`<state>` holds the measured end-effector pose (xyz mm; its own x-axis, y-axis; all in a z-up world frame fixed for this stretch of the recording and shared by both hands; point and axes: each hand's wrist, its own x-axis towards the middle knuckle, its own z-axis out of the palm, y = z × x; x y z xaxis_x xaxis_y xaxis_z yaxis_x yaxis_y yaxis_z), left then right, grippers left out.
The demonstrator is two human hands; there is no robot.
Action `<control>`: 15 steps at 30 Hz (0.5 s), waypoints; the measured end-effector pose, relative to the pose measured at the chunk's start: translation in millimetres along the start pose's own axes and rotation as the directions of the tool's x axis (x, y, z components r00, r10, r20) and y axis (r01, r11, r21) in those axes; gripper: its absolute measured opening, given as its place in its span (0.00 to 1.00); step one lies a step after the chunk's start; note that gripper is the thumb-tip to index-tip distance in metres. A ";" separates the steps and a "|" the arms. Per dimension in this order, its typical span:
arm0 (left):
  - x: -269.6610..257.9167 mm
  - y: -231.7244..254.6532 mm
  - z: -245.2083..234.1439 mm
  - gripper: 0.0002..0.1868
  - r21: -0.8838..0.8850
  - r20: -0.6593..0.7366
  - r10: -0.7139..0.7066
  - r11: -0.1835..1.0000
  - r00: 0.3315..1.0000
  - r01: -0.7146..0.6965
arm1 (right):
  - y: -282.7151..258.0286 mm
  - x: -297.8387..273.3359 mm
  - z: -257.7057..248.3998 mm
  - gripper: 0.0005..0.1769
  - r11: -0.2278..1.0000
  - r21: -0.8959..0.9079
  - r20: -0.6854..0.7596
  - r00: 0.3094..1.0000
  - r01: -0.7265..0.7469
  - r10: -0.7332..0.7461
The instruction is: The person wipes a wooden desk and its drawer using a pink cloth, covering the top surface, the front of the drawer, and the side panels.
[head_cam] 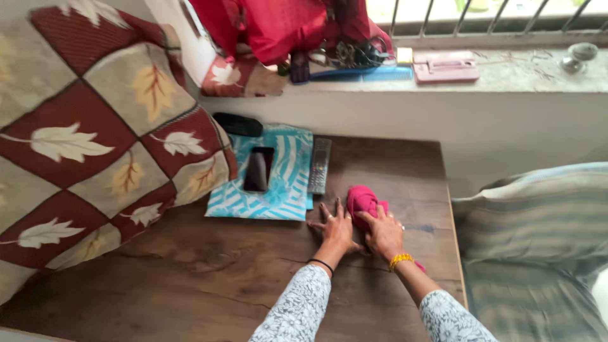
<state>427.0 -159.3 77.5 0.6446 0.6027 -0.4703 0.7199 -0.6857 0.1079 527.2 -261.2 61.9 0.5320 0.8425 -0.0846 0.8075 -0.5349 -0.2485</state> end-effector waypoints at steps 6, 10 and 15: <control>16.8 -4.3 -17.0 0.79 -0.054 0.066 0.002 0.999 0.998 0.002 | 54.5 12.3 -20.3 0.37 0.960 0.022 -0.072 0.957 -0.280 0.281; 26.1 5.7 -20.2 0.78 -0.026 0.095 -0.009 1.000 0.995 0.011 | 68.2 34.8 -25.3 0.35 0.912 0.071 -0.077 0.909 -0.404 0.409; 29.2 8.5 -19.1 0.79 -0.021 0.110 -0.049 0.998 0.993 0.052 | 24.7 37.1 -5.5 0.38 0.984 0.029 -0.035 0.984 -0.173 0.174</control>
<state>456.8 -139.7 81.4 0.5763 0.5872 -0.5684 0.7573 -0.6451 0.1014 568.3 -243.6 58.0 0.6734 0.7335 -0.0924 0.6954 -0.6709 -0.2575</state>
